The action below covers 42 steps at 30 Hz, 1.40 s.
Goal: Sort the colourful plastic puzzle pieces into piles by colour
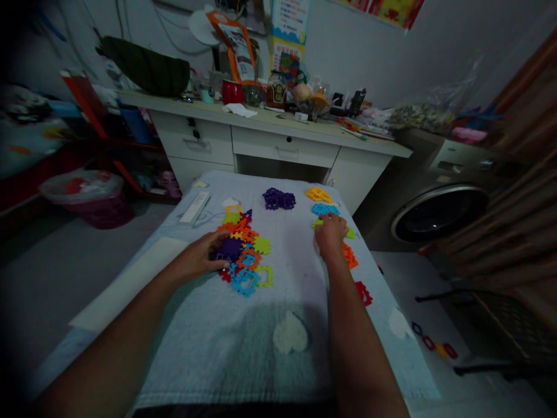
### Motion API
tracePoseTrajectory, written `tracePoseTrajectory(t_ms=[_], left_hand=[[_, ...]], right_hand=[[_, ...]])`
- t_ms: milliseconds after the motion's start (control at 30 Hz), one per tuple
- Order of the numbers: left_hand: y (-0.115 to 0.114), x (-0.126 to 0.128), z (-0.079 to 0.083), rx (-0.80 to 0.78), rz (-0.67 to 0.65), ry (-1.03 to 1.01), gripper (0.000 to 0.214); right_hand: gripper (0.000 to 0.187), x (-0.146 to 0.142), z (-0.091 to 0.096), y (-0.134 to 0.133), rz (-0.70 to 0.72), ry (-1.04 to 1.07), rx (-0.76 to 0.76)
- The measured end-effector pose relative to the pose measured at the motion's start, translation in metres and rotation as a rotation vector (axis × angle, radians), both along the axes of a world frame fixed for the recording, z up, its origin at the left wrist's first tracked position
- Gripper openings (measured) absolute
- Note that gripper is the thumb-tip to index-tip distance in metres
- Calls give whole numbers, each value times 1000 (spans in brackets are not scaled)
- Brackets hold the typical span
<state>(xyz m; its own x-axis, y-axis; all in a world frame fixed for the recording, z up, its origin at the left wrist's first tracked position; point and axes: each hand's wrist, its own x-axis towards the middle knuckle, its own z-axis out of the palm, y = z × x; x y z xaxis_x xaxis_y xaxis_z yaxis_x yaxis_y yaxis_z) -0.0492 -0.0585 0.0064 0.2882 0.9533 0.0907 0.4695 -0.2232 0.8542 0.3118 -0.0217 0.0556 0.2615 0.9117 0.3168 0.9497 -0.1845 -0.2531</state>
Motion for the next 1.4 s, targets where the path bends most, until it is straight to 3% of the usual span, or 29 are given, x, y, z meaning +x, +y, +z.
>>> tracePoseTrajectory(t_ms=[167, 267, 367, 567, 833, 1000, 1133, 1400], left_hand=[[1, 3, 1, 74, 71, 28, 68], [0, 5, 5, 151, 130, 81, 57], [-1, 6, 8, 203, 161, 109, 48], [-1, 9, 6, 260, 209, 134, 37], [-1, 10, 5, 282, 315, 130, 36], [4, 10, 3, 358, 339, 232, 32], [6, 10, 2, 401, 337, 290, 30], [6, 11, 0, 407, 317, 287, 32]], right_hand=[[34, -60, -7, -14, 687, 163, -135], [52, -83, -21, -23, 808, 199, -182], [56, -91, -32, -26, 830, 223, -202], [52, -88, -38, -19, 830, 255, -171], [48, -81, -37, -18, 682, 260, -92], [45, -76, -39, -16, 610, 195, -71], [41, -65, -38, -10, 594, 136, 28], [36, -5, -22, 8, 230, 41, 163]])
